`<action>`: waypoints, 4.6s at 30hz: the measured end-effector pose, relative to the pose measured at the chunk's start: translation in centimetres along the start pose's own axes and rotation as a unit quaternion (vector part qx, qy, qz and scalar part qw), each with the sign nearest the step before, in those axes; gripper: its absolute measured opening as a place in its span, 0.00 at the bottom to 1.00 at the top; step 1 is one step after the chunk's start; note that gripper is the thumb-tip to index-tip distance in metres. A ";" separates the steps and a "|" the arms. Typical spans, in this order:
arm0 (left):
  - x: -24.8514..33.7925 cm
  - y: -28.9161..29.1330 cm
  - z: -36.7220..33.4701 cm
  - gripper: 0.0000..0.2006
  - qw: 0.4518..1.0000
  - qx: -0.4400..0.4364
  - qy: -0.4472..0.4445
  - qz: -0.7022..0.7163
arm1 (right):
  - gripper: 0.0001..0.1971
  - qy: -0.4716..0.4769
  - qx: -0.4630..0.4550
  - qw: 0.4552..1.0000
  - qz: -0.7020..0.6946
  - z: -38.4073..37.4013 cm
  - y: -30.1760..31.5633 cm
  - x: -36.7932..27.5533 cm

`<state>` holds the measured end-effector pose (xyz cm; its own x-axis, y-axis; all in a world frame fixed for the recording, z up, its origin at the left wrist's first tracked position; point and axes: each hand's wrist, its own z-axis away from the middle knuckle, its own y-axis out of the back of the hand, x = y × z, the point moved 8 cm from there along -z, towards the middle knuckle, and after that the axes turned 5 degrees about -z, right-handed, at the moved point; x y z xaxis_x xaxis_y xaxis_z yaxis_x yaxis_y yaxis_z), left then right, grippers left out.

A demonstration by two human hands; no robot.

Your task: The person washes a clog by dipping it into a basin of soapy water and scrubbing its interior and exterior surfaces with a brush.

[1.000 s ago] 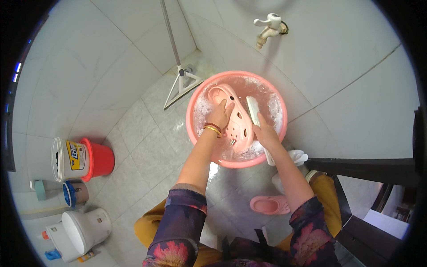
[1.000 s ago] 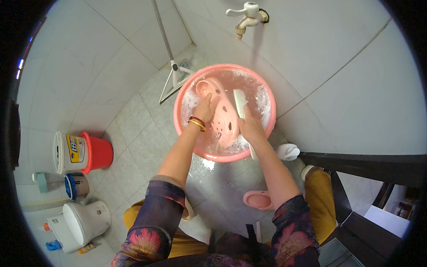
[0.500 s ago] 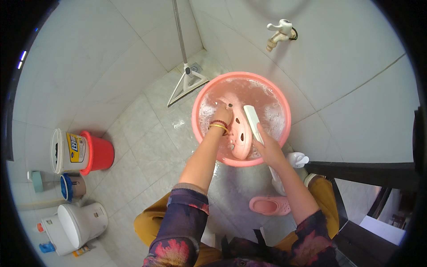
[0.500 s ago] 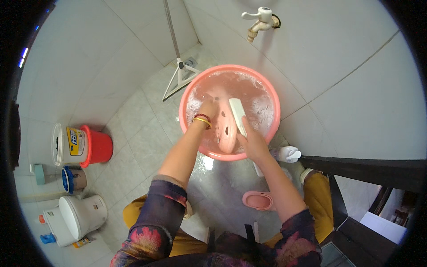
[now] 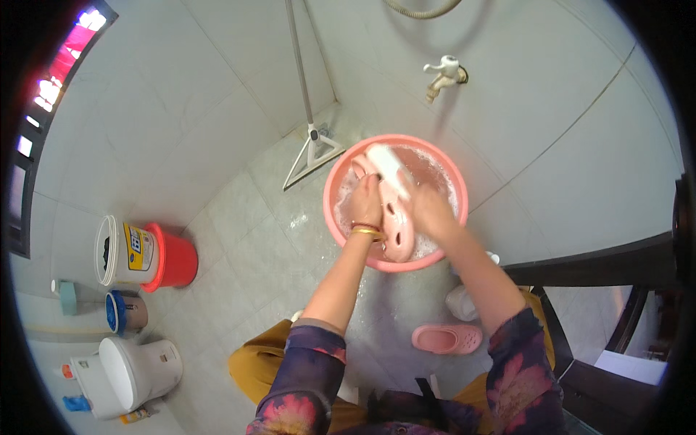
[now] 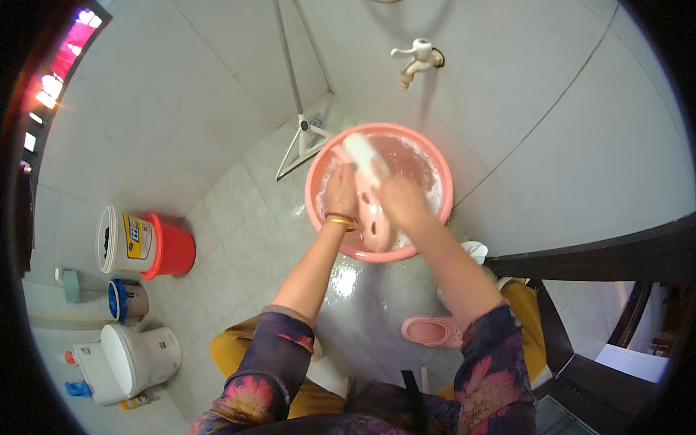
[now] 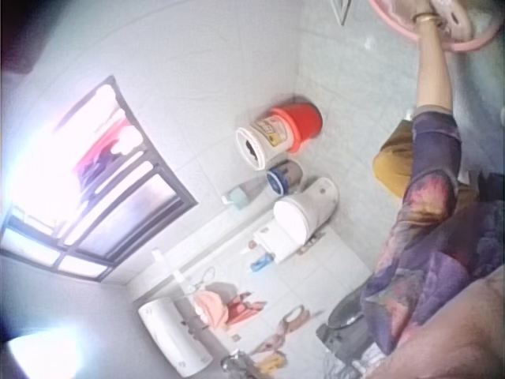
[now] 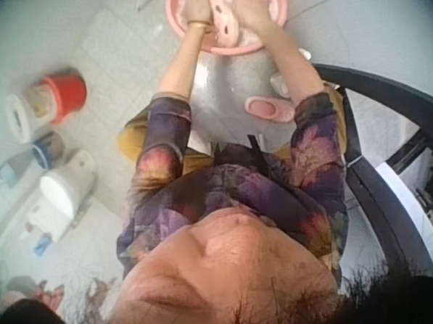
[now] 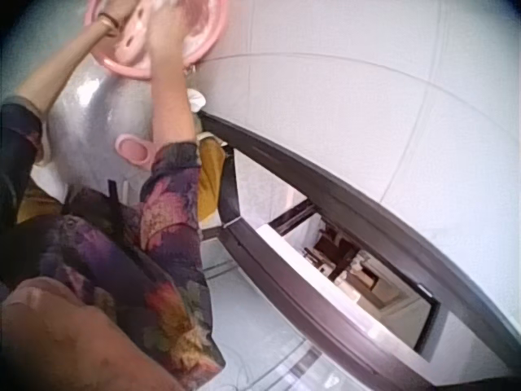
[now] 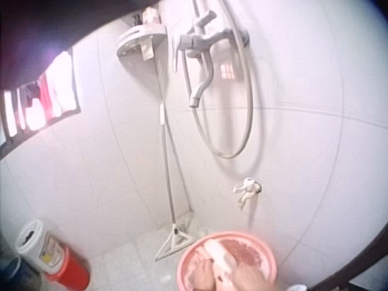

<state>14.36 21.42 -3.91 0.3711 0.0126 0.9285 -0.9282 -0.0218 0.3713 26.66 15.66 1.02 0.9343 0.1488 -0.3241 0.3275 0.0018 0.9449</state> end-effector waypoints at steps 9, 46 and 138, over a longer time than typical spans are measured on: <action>-4.9 2.9 -1.2 0.18 0.985 0.009 0.029 0.168 | 0.26 -0.072 -0.004 0.935 -0.348 2.9 -2.0 -2.8; -11.7 -3.8 2.8 0.31 0.945 -0.010 0.226 0.236 | 0.22 -0.369 -0.030 0.876 -0.309 -1.7 -15.9 7.6; -2.1 -2.6 3.6 0.44 0.968 -0.017 0.003 -0.251 | 0.34 -0.326 -0.008 0.876 -0.355 1.4 -14.4 8.1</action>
<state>16.06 17.85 -6.81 0.7750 0.0195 0.6317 -0.6320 0.0214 0.7747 29.73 15.48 -15.24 0.3807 -0.4919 -0.7831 0.8614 -0.1193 0.4937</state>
